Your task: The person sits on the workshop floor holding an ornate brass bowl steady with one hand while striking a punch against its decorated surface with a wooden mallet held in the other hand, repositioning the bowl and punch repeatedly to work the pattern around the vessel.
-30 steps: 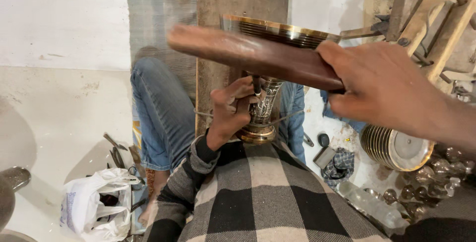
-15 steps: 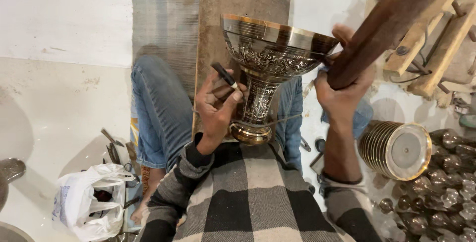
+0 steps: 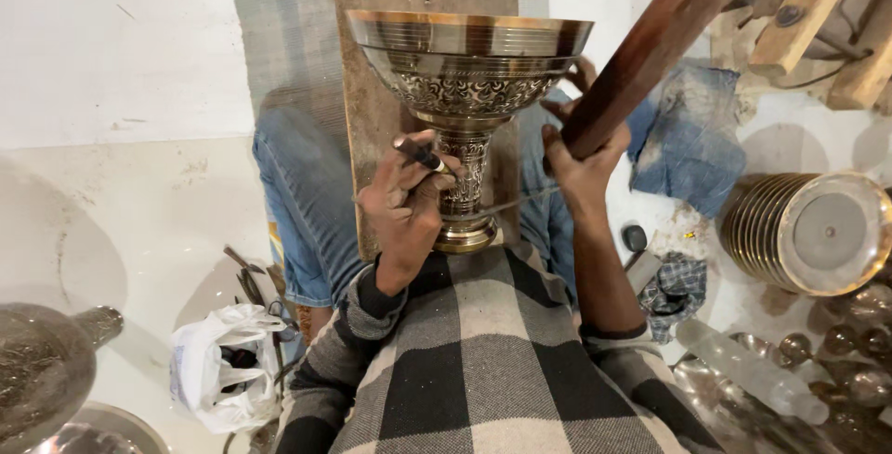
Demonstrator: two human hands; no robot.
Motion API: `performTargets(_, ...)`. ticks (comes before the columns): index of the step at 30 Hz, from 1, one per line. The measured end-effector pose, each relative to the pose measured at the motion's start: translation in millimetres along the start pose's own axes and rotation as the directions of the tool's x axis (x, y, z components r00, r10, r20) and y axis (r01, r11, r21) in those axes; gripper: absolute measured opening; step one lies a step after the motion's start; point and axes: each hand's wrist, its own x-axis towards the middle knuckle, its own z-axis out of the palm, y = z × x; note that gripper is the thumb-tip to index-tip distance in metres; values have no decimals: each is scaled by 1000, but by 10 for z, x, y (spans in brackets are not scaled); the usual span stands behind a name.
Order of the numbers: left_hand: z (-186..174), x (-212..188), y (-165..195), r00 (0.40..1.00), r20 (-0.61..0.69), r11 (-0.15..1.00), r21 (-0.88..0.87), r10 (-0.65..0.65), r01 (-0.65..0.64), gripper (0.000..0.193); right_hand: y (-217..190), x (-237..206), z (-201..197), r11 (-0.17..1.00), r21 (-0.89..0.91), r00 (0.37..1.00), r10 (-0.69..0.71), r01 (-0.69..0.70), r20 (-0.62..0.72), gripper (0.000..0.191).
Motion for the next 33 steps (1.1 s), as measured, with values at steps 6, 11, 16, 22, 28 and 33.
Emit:
performTargets(6,17,-8,22,997,61,981,182,49,-59,29,26,-498,-228,967,-253,999,-8,18,39,17)
performTargets(11,80,-42,18,991,58,939,319,117,-130,24,76,-676,-413,927,-366,993,-42,80,111,29)
performTargets(16,57,-86,-83,943,143,824,459,300,-331,20,-141,-534,-426,913,-379,982,-89,147,165,27)
performTargets(22,-59,-261,-220,929,180,606,714,324,-349,27,-607,-70,-538,714,-532,869,-229,456,438,36)
performTargets(28,-152,-353,-354,893,242,574,695,381,-433,25,-1073,251,-515,499,-482,673,-332,720,661,41)
performTargets(33,-137,-388,-418,975,110,908,356,195,-221,38,-1326,471,-523,412,-421,578,-417,808,702,35)
